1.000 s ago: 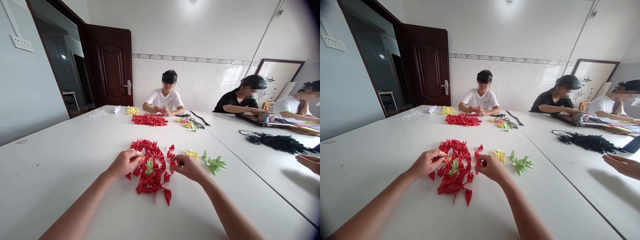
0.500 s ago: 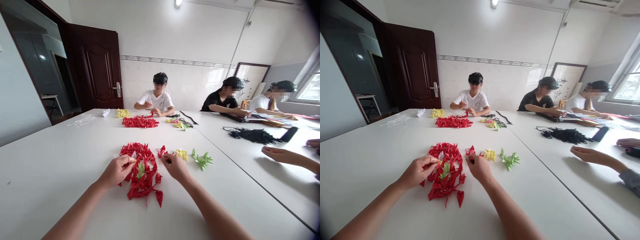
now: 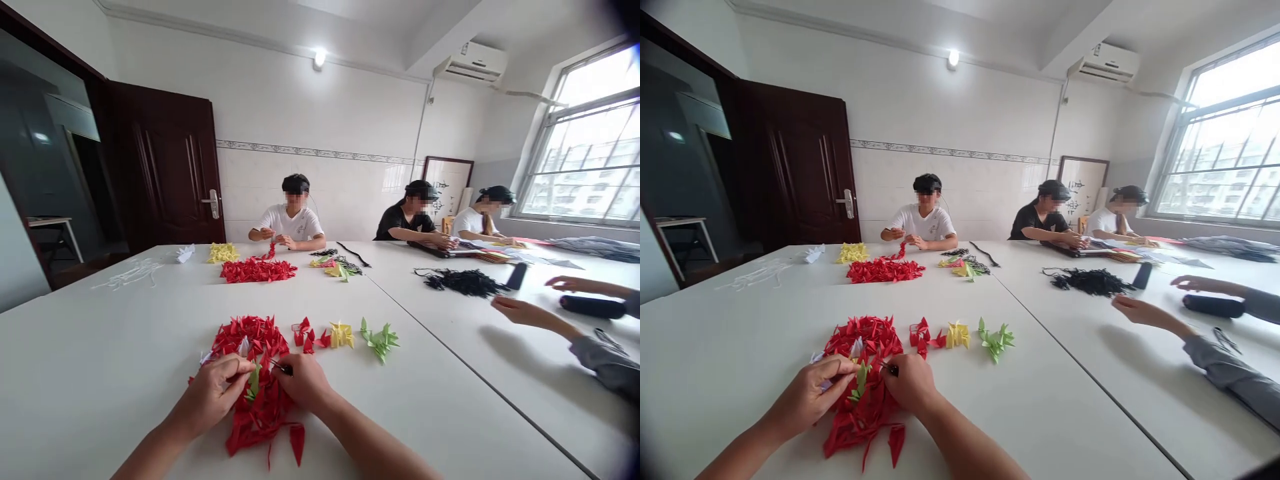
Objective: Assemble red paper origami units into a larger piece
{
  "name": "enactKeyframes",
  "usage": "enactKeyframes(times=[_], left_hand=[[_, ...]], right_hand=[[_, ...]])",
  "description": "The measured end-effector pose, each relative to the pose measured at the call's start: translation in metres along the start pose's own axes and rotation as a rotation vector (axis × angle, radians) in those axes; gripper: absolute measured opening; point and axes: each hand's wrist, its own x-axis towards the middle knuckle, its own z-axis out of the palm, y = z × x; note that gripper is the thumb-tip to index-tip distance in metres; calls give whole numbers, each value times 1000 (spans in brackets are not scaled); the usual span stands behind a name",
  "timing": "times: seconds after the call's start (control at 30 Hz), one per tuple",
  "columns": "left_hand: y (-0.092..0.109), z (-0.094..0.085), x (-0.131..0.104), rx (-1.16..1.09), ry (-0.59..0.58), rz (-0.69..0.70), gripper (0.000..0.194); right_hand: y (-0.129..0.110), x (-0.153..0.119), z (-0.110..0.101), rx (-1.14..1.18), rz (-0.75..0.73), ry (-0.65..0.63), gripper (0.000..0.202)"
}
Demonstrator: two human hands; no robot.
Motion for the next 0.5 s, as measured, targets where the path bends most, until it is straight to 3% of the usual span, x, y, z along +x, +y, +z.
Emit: enactKeyframes(times=[0.23,0.37,0.5], left_hand=[[17,2,-1,-27,79,-44,22],[26,10,-5,-110,90,-117,30],[36,13,-6,-286,24,-242,35]], right_hand=[[-6,-2,4,341,-53,79,28],[-13,-8,-7,729,53,73,34],[-20,-16,-14,902,175,-8,35]])
